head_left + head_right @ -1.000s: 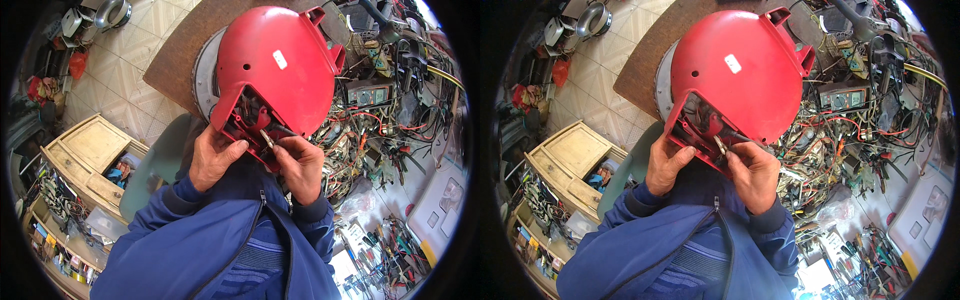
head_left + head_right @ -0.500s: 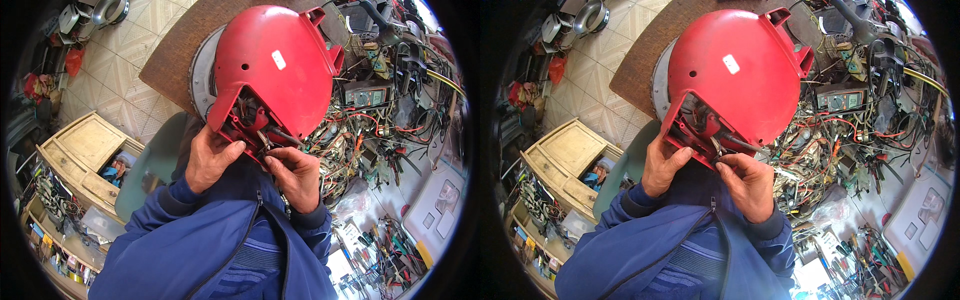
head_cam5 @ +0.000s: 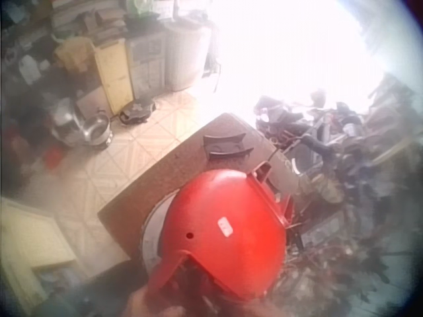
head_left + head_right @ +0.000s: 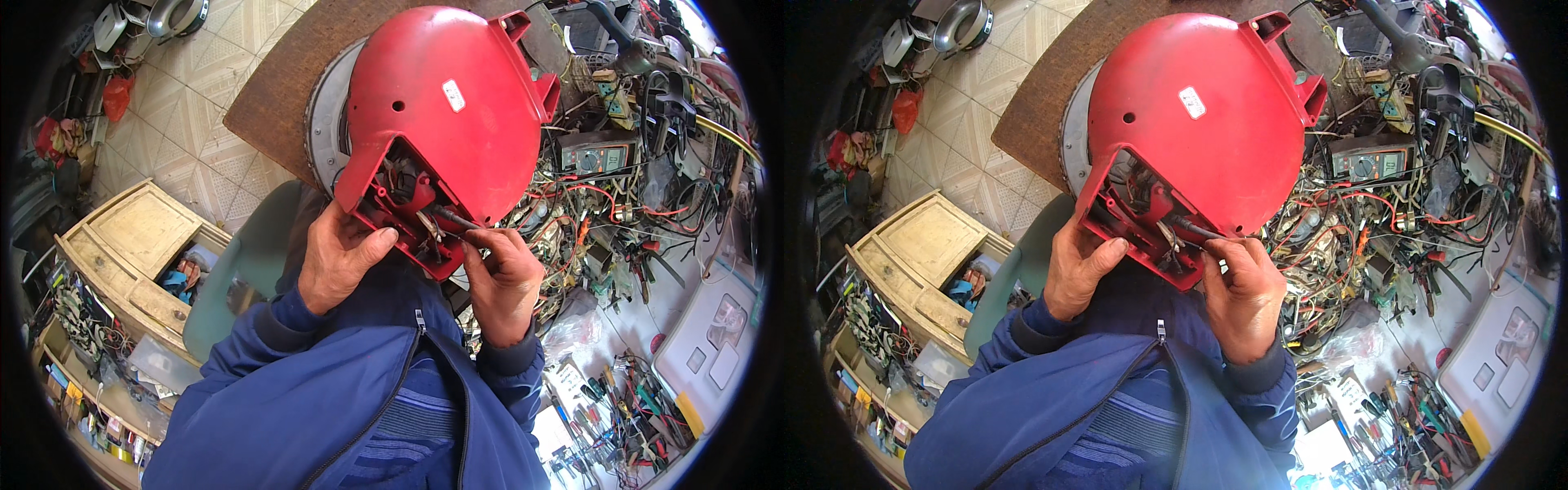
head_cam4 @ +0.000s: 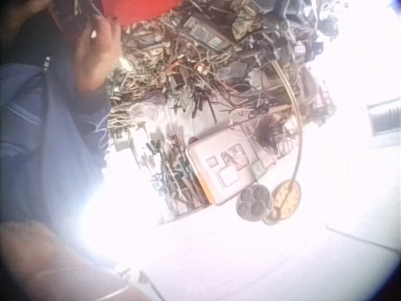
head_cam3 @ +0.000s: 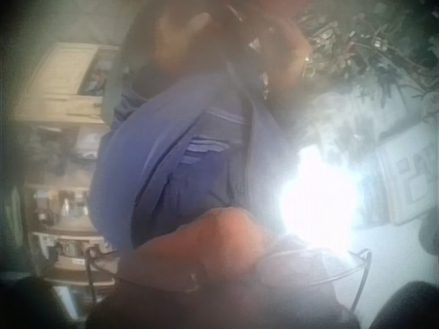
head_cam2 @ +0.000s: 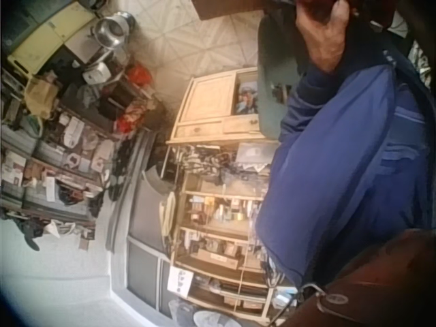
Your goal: The person holds a red plastic housing and uses pliers to manipulate internal wires and components. They repeatedly adjust the position of the housing and the wires, occasionally turning the object over to access different sides.
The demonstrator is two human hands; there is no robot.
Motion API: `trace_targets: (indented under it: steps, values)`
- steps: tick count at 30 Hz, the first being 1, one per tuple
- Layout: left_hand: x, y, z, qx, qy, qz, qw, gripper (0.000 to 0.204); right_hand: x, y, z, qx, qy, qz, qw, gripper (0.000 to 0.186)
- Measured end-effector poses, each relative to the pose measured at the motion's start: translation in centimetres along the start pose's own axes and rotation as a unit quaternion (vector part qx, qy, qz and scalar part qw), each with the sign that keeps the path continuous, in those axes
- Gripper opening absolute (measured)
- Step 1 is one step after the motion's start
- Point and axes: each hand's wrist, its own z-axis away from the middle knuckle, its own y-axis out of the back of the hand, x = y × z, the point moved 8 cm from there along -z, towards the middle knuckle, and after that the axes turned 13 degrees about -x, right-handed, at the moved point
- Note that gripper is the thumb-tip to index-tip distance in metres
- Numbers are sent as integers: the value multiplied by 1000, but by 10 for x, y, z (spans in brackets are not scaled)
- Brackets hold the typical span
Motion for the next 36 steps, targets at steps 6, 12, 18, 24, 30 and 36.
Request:
trace_targets:
  steps: [6, 12, 18, 24, 30, 36]
  values:
    - [-1, 0, 0, 1, 3, -9, 1000, 71, -13, -11, -6, -30, 20, 120, 992, 17]
    - [-3, -2, 0, 0, -23, 9, 1000, 75, -13, -15, -14, -50, 4, 25, 998, 11]
    - [-5, -4, -1, 15, -37, 33, 999, 76, 10, -28, -15, -71, -59, -144, 985, 9]
    - [-6, -8, 0, 9, -38, 22, 999, 74, 16, -32, -17, -145, -156, -186, 959, 8]
    - [-2, -13, 1, 15, -48, 24, 998, 74, 26, -42, -14, -126, -128, -268, 947, 8]
    - [-5, -12, 1, 17, -48, 11, 999, 73, 28, -48, -13, -116, -152, -318, 928, 7]
